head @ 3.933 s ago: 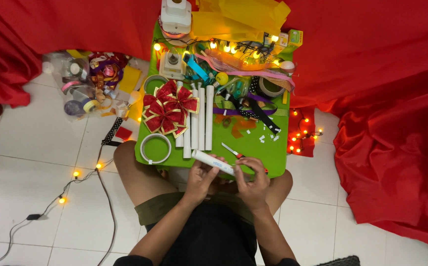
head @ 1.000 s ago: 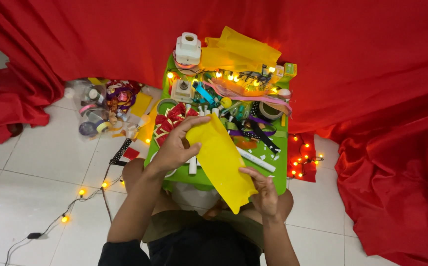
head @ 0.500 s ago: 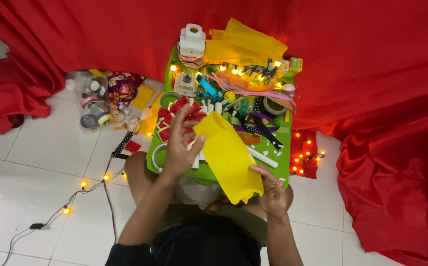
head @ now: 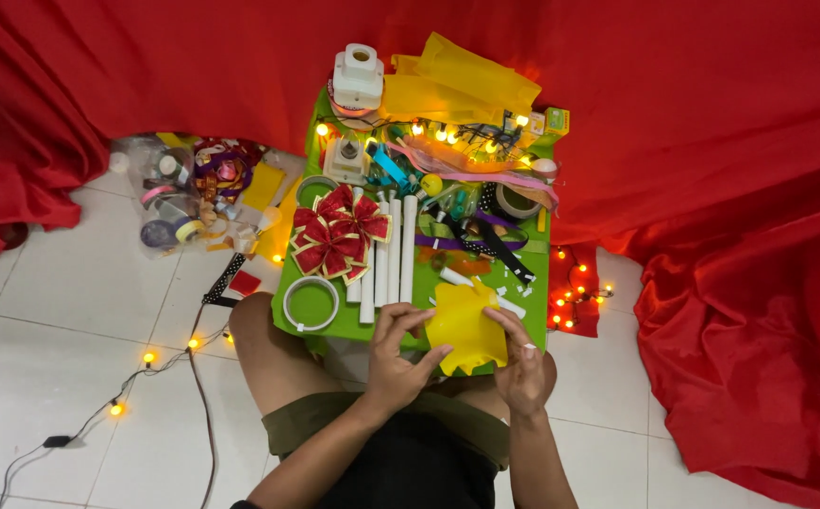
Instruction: Folding and rolling yellow paper on a craft table to create a decorative item.
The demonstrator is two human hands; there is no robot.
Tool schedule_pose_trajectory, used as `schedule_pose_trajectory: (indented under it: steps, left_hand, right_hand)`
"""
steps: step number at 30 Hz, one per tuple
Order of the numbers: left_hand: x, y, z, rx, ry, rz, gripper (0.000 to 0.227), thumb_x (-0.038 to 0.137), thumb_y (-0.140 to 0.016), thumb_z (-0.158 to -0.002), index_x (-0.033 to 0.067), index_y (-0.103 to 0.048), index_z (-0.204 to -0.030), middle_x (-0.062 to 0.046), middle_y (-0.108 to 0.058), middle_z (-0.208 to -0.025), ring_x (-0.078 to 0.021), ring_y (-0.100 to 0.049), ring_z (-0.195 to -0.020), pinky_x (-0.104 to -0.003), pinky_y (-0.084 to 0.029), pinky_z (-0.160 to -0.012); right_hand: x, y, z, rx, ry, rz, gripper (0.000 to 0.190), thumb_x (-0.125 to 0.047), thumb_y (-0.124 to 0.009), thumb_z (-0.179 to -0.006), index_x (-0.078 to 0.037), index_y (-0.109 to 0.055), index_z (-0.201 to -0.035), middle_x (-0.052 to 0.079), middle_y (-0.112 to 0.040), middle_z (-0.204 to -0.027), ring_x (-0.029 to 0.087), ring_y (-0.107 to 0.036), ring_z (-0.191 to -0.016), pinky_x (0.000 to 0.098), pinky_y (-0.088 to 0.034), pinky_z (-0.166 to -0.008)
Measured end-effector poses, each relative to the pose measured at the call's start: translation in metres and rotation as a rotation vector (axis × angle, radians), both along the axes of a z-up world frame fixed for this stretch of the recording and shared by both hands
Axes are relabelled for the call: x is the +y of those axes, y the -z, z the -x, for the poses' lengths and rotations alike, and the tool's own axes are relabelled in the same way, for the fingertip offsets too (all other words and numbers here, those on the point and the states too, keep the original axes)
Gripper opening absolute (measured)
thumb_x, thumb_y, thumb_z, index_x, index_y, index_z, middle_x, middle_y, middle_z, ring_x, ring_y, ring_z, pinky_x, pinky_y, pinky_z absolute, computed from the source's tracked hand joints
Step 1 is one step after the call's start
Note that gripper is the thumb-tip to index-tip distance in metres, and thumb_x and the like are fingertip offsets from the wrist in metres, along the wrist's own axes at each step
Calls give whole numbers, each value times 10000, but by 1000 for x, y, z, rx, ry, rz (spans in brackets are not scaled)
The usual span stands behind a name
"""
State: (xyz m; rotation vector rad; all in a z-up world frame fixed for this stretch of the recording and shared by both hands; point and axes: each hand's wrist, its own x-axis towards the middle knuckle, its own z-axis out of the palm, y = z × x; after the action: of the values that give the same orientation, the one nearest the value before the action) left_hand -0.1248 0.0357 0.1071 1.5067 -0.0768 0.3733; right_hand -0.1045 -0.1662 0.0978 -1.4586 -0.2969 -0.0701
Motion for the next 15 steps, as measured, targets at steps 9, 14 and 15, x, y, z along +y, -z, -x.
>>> schedule_pose_trajectory:
  steps: [9,14,15]
  left_hand:
    - [-7,-4,-9,-2,-11,-19,236,158,-897,-810,104,-829,-1029,-90,-713,-965,-249,-737,-874,-375,-596,-761]
    - [-22,27,-9,143,92,252,185,102,-876,-834,45,-820,-1001,-144,-718,-965,-215,-700,-929,-385,-580,-809]
    - [-24,32,-8,218,146,449,168,77,-840,-855,17,-803,-1007,-130,-700,-1009,-197,-680,-966,-359,-573,-836]
  right_hand:
    - [-1,9,6,-27,19,-88,781,-508,-335,-978,136,-552,-1362,251,-551,-1362,309,-572,-1216,455,-506,-1020]
    - [-5,14,9,-16,17,-88,771,-485,-346,-966,149,-554,-1353,267,-554,-1336,323,-582,-1203,463,-521,-1001]
    - [-4,14,9,-15,19,-87,773,-490,-349,-970,148,-553,-1356,257,-550,-1345,312,-583,-1203,450,-522,-997]
